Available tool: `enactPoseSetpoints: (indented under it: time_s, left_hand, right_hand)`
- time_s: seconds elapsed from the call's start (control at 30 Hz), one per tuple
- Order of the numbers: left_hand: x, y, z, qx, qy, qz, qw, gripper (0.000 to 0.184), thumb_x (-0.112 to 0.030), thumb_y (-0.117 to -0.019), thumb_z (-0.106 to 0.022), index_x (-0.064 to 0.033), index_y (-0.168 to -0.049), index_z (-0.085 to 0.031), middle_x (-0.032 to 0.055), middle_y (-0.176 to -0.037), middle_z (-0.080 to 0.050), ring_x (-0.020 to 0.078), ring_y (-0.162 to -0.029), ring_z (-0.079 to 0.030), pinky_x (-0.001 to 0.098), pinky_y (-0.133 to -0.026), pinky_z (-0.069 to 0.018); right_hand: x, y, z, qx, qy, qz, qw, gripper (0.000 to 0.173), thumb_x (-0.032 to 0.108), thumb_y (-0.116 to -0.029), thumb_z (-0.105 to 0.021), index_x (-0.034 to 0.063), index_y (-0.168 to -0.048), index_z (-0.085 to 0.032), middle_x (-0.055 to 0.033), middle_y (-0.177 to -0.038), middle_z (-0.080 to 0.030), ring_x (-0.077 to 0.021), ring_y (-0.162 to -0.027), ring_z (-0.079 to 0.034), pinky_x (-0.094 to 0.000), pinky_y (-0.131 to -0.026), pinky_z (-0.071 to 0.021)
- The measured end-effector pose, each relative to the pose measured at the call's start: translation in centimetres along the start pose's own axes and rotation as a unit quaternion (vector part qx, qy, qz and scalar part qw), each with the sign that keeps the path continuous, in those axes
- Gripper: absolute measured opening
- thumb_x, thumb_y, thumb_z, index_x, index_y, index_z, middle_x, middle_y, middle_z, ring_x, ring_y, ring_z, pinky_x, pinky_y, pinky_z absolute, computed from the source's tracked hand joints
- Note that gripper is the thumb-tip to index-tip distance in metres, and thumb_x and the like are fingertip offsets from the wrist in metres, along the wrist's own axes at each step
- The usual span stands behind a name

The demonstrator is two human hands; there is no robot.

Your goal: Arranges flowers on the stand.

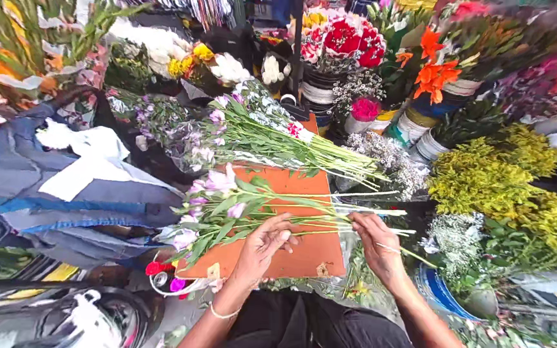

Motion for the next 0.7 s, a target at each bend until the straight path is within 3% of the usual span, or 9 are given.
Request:
enactPoseSetpoints:
  time_s: [0.13,0.2,0.33,0.43,0.5,0.7]
  left_hand:
    - [3.2,6.0,6.5,-0.017,-0.109,0.065,0.992,0.027,-0.015,-0.1026,-0.059,0.0011,-0.123,-0.067,0.0082,-0.114,-0.073,0.0132,-0.094,-0.073,0.0318,-0.086,-0.0619]
    - [3.8,8.8,9.5,-0.053,-0.156,0.081,0.983,0.028,-0.017,-0.1016,-0.062,0.0014,-0.122,-0.068,0.0100,-0.115,-0.073,0.0127,-0.099,-0.072,0.0319,-0.091,-0.0599]
    - [4.3,10.8,13.1,-0.106,-0.164,0.059,0.979,0.027,-0.017,-0.1002,-0.064,0.0024,-0.119,-0.069,0.0108,-0.110,-0.074,0.0107,-0.094,-0.072,0.0289,-0.087,-0.0600]
    - [4.8,9.6,14.3,-0.105,-0.142,0.041,0.984,0.026,-0.017,-0.1009,-0.064,0.0024,-0.118,-0.069,0.0111,-0.108,-0.073,0.0097,-0.091,-0.071,0.0271,-0.085,-0.0594]
    - [5.0,8.7,15.0,-0.102,-0.140,0.032,0.984,0.026,-0.017,-0.1012,-0.063,0.0026,-0.117,-0.070,0.0120,-0.107,-0.073,0.0100,-0.091,-0.071,0.0264,-0.085,-0.0588]
    - [6.2,8.6,18.4,-0.138,-0.135,0.013,0.981,0.024,-0.014,-0.1002,-0.064,0.0035,-0.115,-0.070,0.0119,-0.103,-0.074,0.0092,-0.089,-0.070,0.0231,-0.084,-0.0578]
  right_hand:
    - [-2.0,-1.7,3.1,0.056,0.168,0.018,0.984,0.026,0.010,-0.1029,-0.054,-0.0085,-0.109,-0.071,-0.0266,-0.100,-0.068,-0.0329,-0.095,-0.067,-0.0433,-0.087,-0.0540]
    - [-2.9,-2.9,3.7,0.082,0.210,0.032,0.974,0.028,0.010,-0.1043,-0.054,-0.0139,-0.110,-0.068,-0.0322,-0.097,-0.065,-0.0374,-0.092,-0.063,-0.0447,-0.087,-0.0510]
    - [-3.2,-6.7,0.3,0.151,0.192,0.045,0.969,0.032,0.015,-0.1065,-0.053,-0.0152,-0.109,-0.065,-0.0290,-0.095,-0.063,-0.0256,-0.095,-0.060,-0.0318,-0.091,-0.0477]
    - [-1.3,-9.3,-6.4,0.176,0.110,0.070,0.976,0.033,0.015,-0.1057,-0.054,-0.0155,-0.108,-0.066,-0.0243,-0.094,-0.063,-0.0152,-0.095,-0.059,-0.0233,-0.091,-0.0468]
    - [0.1,-10.1,-11.6,0.202,0.063,0.084,0.974,0.033,0.016,-0.1053,-0.055,-0.0145,-0.108,-0.068,-0.0230,-0.094,-0.064,-0.0138,-0.093,-0.059,-0.0234,-0.089,-0.0463]
    - [-3.5,-4.1,-22.5,0.310,-0.008,0.031,0.950,0.025,0.014,-0.1015,-0.059,-0.0052,-0.103,-0.074,-0.0138,-0.094,-0.070,-0.0081,-0.095,-0.064,-0.0189,-0.090,-0.0494]
Point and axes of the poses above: each hand's wrist, its own y-axis away from the middle knuckle, its own z-axis out of the back of the hand, x = y × z, the point moved 8 cm from there along -y, towards the middle knuckle
